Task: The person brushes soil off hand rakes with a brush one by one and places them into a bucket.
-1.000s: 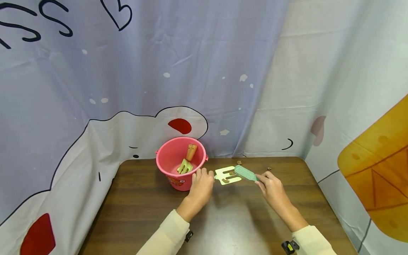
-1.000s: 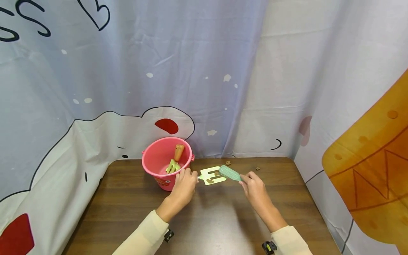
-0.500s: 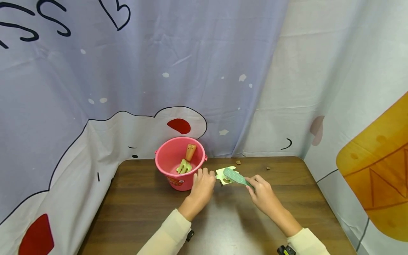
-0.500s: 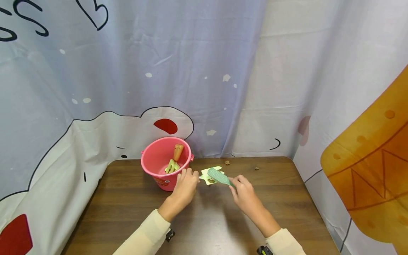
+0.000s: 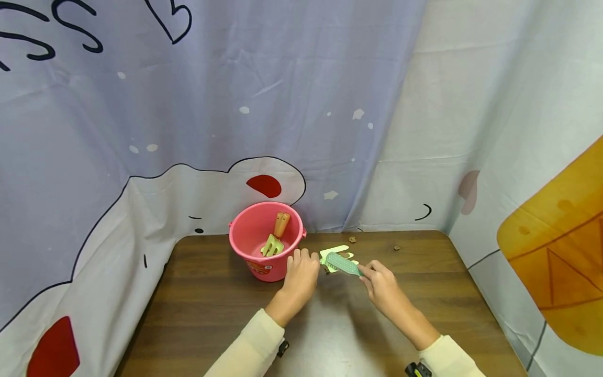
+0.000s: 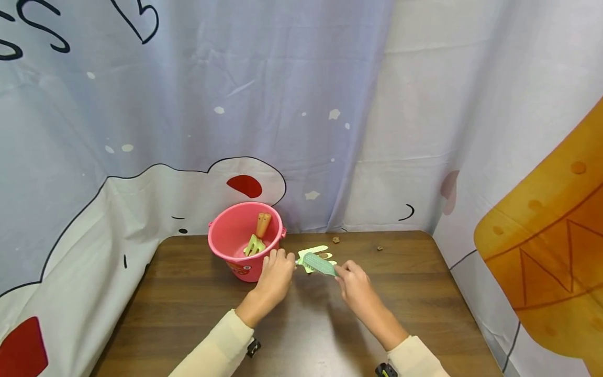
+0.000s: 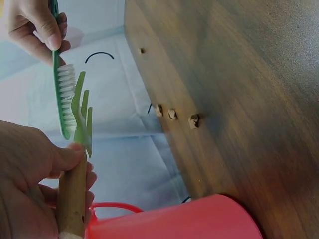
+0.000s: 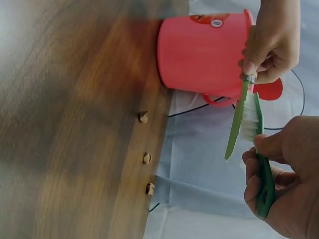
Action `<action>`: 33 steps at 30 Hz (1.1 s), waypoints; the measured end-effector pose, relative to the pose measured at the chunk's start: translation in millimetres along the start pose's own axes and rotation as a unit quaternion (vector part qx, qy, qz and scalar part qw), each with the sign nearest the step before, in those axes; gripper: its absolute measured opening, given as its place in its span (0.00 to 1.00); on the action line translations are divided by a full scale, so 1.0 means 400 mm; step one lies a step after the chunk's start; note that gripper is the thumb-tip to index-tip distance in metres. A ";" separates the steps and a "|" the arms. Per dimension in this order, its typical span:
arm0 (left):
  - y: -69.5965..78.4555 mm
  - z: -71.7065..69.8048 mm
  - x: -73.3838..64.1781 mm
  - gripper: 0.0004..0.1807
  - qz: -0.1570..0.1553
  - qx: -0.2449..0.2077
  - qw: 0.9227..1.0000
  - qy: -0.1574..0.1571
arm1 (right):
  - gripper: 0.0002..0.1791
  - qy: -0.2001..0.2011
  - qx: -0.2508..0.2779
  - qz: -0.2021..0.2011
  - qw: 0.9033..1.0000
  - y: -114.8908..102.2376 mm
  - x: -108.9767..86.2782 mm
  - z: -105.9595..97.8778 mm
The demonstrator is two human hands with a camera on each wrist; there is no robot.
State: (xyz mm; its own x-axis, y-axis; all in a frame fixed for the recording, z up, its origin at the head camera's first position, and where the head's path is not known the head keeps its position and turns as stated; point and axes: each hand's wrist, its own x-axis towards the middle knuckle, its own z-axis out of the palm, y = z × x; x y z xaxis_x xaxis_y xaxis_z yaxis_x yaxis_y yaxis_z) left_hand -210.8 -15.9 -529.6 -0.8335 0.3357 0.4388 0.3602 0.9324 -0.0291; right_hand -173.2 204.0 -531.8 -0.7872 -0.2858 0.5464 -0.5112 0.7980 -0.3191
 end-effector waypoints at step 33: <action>-0.017 -0.009 -0.032 0.05 0.008 -0.007 1.000 -0.009 | 0.16 0.031 -0.029 0.024 0.999 0.108 -0.019 -0.012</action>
State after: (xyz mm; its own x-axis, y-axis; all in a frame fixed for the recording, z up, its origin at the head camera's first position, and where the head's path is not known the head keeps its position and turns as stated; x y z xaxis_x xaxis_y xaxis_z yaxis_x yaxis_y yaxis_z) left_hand -201.2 -27.1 -531.7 -0.8347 0.3529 0.4228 0.3790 0.9251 -0.0240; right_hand -187.7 243.3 -546.0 -0.7866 -0.2142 0.5791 -0.4506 0.8403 -0.3014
